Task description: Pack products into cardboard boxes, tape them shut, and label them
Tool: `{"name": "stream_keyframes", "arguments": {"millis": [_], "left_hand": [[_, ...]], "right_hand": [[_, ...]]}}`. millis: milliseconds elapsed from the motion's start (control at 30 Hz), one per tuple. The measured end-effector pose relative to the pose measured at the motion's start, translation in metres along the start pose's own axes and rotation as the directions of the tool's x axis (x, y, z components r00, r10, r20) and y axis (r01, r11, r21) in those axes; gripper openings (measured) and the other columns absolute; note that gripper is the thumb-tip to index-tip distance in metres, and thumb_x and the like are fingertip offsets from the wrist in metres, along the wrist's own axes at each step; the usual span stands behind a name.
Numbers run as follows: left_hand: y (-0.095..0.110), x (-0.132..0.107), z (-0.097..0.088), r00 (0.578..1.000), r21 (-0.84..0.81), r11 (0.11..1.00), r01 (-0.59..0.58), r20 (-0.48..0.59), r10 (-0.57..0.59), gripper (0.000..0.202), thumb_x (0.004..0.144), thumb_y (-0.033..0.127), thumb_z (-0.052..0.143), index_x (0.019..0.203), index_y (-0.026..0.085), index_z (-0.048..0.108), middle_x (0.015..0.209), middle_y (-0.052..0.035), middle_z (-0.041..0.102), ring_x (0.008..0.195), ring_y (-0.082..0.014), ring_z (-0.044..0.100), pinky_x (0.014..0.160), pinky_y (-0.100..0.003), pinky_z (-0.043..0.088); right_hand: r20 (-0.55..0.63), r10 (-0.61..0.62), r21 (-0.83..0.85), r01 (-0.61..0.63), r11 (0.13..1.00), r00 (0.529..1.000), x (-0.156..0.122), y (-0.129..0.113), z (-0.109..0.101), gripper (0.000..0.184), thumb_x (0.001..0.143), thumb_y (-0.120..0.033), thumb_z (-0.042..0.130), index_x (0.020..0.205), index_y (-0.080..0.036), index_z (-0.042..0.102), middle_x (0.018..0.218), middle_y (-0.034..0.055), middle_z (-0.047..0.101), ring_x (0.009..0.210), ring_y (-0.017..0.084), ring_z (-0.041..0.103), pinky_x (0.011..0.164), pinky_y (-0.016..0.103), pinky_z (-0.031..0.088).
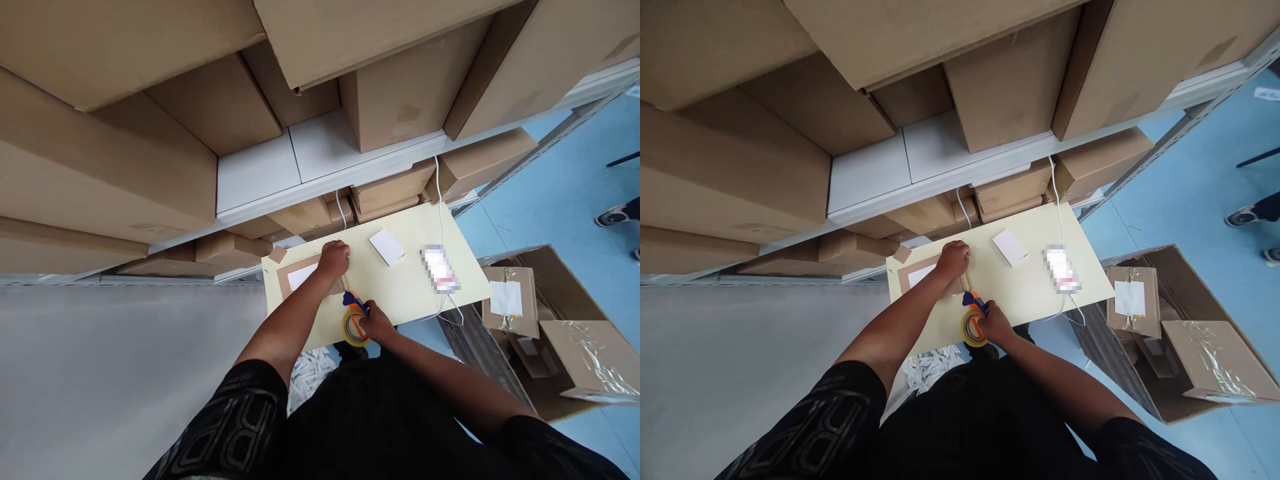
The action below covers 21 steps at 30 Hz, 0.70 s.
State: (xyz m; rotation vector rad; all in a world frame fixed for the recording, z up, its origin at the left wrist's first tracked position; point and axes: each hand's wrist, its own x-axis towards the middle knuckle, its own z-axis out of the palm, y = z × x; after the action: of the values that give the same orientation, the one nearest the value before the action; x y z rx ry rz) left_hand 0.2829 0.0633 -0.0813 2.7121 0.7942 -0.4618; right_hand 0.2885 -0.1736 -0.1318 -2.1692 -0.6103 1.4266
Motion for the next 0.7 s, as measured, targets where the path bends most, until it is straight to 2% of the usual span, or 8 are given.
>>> {"name": "stream_keyframes", "arguments": {"millis": [67, 133, 233, 333, 433, 533, 633, 700], "left_hand": [[-0.021, -0.015, -0.005, 0.986, -0.068, 0.994, 0.088, -0.136, -0.097, 0.03, 0.094, 0.028, 0.051, 0.118, 0.025, 0.07, 0.142, -0.0098, 0.06, 0.139, -0.0295, 0.045, 0.122, -0.051, 0.022], [-0.051, -0.036, -0.008, 0.939, -0.133, 0.956, 0.26, -0.196, -0.282, 0.046, 0.096, 0.05, 0.05, 0.132, 0.025, 0.063, 0.161, -0.0113, 0.042, 0.152, -0.0368, 0.029, 0.123, -0.061, 0.017], [-0.097, -0.075, -0.005, 0.835, -0.238, 0.815, 0.529, -0.028, -0.55, 0.068, 0.096, 0.066, 0.042, 0.146, 0.022, 0.051, 0.17, -0.015, 0.025, 0.157, -0.0388, 0.021, 0.122, -0.059, 0.025], [-0.12, -0.118, 0.007, 0.83, -0.317, 0.774, 0.548, 0.092, -0.55, 0.08, 0.095, 0.067, 0.046, 0.157, 0.017, 0.038, 0.17, -0.018, 0.026, 0.158, -0.0329, 0.022, 0.124, -0.046, 0.028], [-0.109, -0.161, 0.024, 0.894, -0.341, 0.829, 0.443, 0.105, -0.435, 0.106, 0.081, 0.066, 0.069, 0.164, 0.017, 0.024, 0.172, -0.018, 0.017, 0.156, -0.0342, 0.028, 0.122, -0.04, 0.033], [-0.078, -0.193, 0.043, 0.964, -0.277, 0.924, 0.265, 0.088, -0.251, 0.119, 0.071, 0.058, 0.083, 0.166, 0.029, 0.018, 0.175, -0.0096, 0.003, 0.148, -0.0361, 0.042, 0.115, -0.041, 0.043], [-0.05, -0.203, 0.062, 0.988, -0.095, 0.984, 0.148, -0.031, -0.152, 0.112, 0.071, 0.062, 0.082, 0.164, 0.034, 0.028, 0.175, -0.0064, 0.008, 0.153, -0.0452, 0.027, 0.123, -0.055, 0.028], [-0.04, -0.199, 0.073, 0.983, -0.03, 0.987, 0.159, -0.092, -0.161, 0.11, 0.071, 0.07, 0.078, 0.163, 0.032, 0.032, 0.175, -0.0081, 0.012, 0.157, -0.0485, 0.011, 0.125, -0.063, 0.017]], "right_hand": [[-0.015, 0.008, -0.014, -0.009, 1.0, 1.0, 0.002, -0.003, -0.002, 0.034, 0.079, -0.021, 0.061, 0.112, -0.022, 0.055, 0.107, 0.0091, 0.072, 0.094, 0.025, 0.069, 0.07, 0.029, 0.045], [-0.028, 0.011, -0.028, -0.012, 1.0, 1.0, 0.008, -0.007, -0.006, 0.032, 0.08, -0.022, 0.061, 0.112, -0.023, 0.055, 0.105, 0.0088, 0.072, 0.094, 0.025, 0.069, 0.07, 0.029, 0.044], [-0.031, 0.008, -0.045, -0.01, 0.999, 0.999, 0.021, -0.014, -0.012, 0.032, 0.08, -0.024, 0.063, 0.111, -0.023, 0.055, 0.102, 0.0085, 0.072, 0.091, 0.025, 0.069, 0.068, 0.028, 0.044], [-0.042, 0.004, -0.062, -0.007, 0.998, 0.999, 0.038, -0.023, -0.02, 0.034, 0.081, -0.027, 0.063, 0.113, -0.023, 0.053, 0.098, 0.008, 0.072, 0.085, 0.025, 0.068, 0.065, 0.029, 0.043], [-0.065, 0.003, -0.078, -0.008, 0.997, 0.998, 0.057, -0.034, -0.033, 0.036, 0.082, -0.031, 0.061, 0.115, -0.023, 0.051, 0.094, 0.0074, 0.071, 0.08, 0.024, 0.067, 0.062, 0.029, 0.042], [-0.061, -0.011, -0.102, 0.005, 0.995, 0.998, 0.077, -0.049, -0.049, 0.037, 0.08, -0.032, 0.063, 0.114, -0.023, 0.051, 0.09, 0.0064, 0.069, 0.078, 0.024, 0.065, 0.061, 0.029, 0.041], [-0.016, -0.04, -0.127, 0.038, 0.991, 0.999, 0.092, -0.063, -0.06, 0.037, 0.074, -0.03, 0.068, 0.108, -0.024, 0.054, 0.086, 0.0047, 0.068, 0.076, 0.024, 0.064, 0.062, 0.029, 0.042], [0.006, -0.054, -0.137, 0.054, 0.989, 0.999, 0.098, -0.069, -0.062, 0.038, 0.072, -0.028, 0.07, 0.106, -0.024, 0.054, 0.084, 0.004, 0.068, 0.076, 0.024, 0.064, 0.063, 0.03, 0.043]]}}
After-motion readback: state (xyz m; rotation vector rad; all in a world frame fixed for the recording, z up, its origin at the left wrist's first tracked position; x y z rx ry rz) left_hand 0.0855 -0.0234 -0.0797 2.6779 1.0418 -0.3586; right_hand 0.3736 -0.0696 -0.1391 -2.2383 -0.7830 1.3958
